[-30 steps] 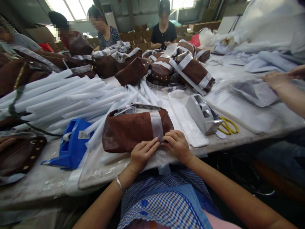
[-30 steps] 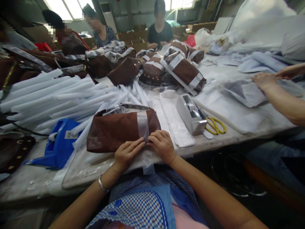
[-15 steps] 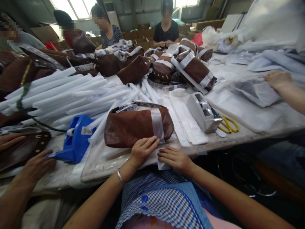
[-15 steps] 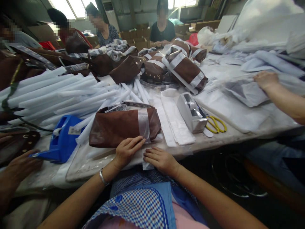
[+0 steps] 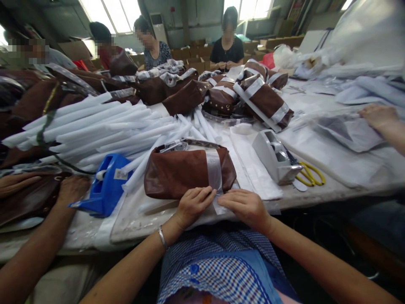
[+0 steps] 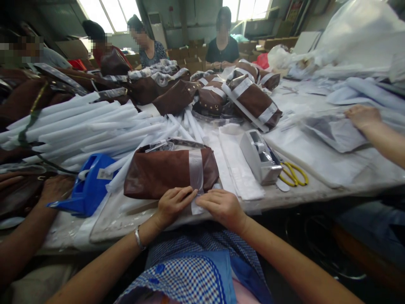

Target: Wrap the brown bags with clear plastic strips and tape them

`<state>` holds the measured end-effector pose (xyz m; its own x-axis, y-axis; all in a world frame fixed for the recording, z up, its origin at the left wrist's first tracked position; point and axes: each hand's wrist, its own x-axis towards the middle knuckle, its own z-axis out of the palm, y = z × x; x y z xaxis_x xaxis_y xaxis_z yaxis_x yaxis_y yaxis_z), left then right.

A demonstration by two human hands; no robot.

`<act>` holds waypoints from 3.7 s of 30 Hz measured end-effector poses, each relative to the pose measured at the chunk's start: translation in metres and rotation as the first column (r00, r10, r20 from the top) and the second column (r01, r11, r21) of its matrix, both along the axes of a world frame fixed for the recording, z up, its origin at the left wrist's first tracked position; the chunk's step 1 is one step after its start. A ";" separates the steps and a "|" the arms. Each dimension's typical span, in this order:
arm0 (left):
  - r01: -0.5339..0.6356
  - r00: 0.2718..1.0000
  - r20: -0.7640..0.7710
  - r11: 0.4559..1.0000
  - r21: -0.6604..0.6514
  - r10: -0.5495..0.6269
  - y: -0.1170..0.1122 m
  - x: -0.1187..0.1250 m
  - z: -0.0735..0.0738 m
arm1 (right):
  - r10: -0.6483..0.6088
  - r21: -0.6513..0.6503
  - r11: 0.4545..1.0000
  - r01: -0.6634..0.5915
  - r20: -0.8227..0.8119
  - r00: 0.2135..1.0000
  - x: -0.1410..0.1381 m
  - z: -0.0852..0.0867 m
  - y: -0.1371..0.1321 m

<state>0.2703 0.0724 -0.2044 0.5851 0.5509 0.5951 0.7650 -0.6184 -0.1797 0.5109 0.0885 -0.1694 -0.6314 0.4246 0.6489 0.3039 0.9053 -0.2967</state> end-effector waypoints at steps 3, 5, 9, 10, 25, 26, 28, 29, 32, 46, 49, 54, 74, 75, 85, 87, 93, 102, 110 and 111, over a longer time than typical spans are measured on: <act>0.000 1.000 -0.001 1.000 0.006 0.000 0.001 0.001 0.000 | -0.055 -0.042 0.998 0.055 0.004 0.998 -0.002 0.011 0.018; 0.007 1.000 0.009 0.999 0.035 -0.007 0.001 0.002 0.000 | -0.088 -0.064 0.994 0.089 0.023 0.996 -0.004 0.014 0.029; 0.018 0.999 0.038 0.996 0.085 -0.022 0.003 0.002 -0.001 | -0.084 -0.119 0.989 0.093 0.078 0.993 -0.008 0.016 0.049; 0.017 0.999 0.044 0.996 0.085 -0.021 0.003 0.002 -0.002 | -0.073 -0.127 0.988 0.085 0.094 0.993 -0.009 0.016 0.053; 0.018 1.000 -0.019 1.000 0.015 -0.018 0.002 0.001 -0.006 | -0.227 -0.135 0.960 0.244 0.131 0.965 -0.028 0.006 0.078; 0.018 0.999 -0.028 1.000 0.015 -0.018 0.002 0.001 -0.006 | -0.248 -0.156 0.950 0.269 0.143 0.958 -0.029 0.008 0.079; 0.015 0.999 -0.031 1.000 0.012 -0.015 0.002 0.001 -0.005 | -0.279 -0.223 0.924 0.309 0.159 0.947 -0.030 0.009 0.081; 0.012 0.999 -0.030 1.000 0.015 -0.011 0.002 0.001 -0.004 | -0.292 -0.255 0.910 0.325 0.159 0.943 -0.030 0.009 0.081; 0.011 0.998 -0.056 1.000 0.028 -0.009 0.002 0.002 0.000 | -0.326 -0.326 0.878 0.352 0.133 0.936 -0.031 0.008 0.083; -0.107 0.993 0.037 0.988 -0.111 0.111 0.000 0.011 0.005 | -0.645 -0.122 0.763 0.635 -0.076 0.760 0.066 0.026 0.060; -0.092 0.993 0.062 0.989 -0.118 0.099 0.000 0.011 0.002 | -0.814 -0.179 0.579 0.795 -0.077 0.576 0.125 0.030 0.063; -0.066 0.994 0.084 0.991 -0.117 0.076 0.001 0.009 0.000 | -0.906 -0.658 0.333 0.675 -0.027 0.422 0.166 0.018 0.088; -0.040 0.993 0.106 0.994 -0.106 0.051 0.001 0.008 0.000 | -0.912 -0.959 0.255 0.122 -0.197 0.360 0.154 0.013 0.011; -0.035 0.993 0.108 0.994 -0.099 0.046 0.002 0.008 0.001 | -0.911 -0.950 0.251 0.188 -0.166 0.377 0.158 0.006 0.013; -0.037 0.986 0.157 0.992 -0.120 0.056 0.001 0.010 -0.001 | -0.657 -0.445 0.646 0.621 0.091 0.749 0.170 0.032 0.005; -0.047 0.984 0.162 0.989 -0.137 0.069 0.000 0.010 -0.001 | -0.422 -0.399 0.798 0.452 0.166 0.891 0.150 0.054 0.010; -0.073 0.985 0.147 0.988 -0.134 0.093 -0.001 0.013 0.004 | 0.124 -0.375 0.927 0.010 0.333 0.935 0.057 0.102 0.042; -0.114 0.983 0.129 0.985 -0.126 0.130 -0.003 0.015 -0.001 | 0.316 -0.281 0.942 -0.182 0.568 0.760 -0.027 0.084 0.118; -0.194 0.977 0.067 0.977 -0.090 0.200 -0.003 0.017 0.003 | 0.101 -0.073 0.994 -0.084 0.914 0.392 -0.075 0.102 0.117; -0.195 0.978 0.061 0.977 -0.089 0.200 -0.002 0.017 0.002 | 0.070 -0.045 0.996 -0.080 0.932 0.357 -0.080 0.104 0.116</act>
